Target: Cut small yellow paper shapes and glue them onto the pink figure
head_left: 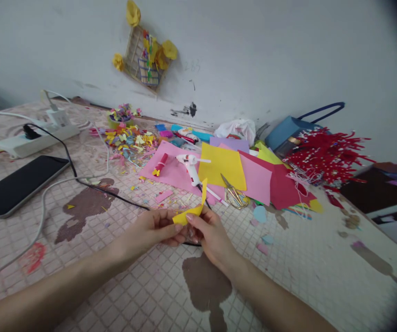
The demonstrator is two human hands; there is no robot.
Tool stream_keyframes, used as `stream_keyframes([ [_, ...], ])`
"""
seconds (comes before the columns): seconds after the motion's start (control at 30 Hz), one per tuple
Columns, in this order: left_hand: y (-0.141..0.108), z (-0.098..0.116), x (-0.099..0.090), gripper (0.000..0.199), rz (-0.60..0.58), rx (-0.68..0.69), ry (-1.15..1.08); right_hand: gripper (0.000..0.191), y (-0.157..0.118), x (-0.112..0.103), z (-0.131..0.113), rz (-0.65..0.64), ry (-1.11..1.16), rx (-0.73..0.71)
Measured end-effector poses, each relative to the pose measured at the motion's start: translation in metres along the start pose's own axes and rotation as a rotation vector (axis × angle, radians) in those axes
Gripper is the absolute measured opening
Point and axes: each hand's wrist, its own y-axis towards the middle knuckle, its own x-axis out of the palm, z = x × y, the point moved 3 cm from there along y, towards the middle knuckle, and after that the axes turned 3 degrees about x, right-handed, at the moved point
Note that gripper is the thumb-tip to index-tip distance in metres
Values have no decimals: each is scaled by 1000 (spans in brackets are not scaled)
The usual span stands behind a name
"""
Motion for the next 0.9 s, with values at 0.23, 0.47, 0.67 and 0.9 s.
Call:
stream_keyframes([
  [0.23, 1, -4, -5, 19, 92, -49, -29, 17, 1, 1, 3, -26, 37, -1],
  [0.47, 3, -6, -11, 20, 116, -84, -62, 25, 0, 4, -1, -150, 110, 7],
  [0.67, 0, -2, -7, 20, 137, -82, -66, 25, -2, 5, 0, -97, 37, 12],
  [0.9, 1, -6, -5, 34, 115, -78, -94, 18, -2, 3, 2, 18, -21, 1],
])
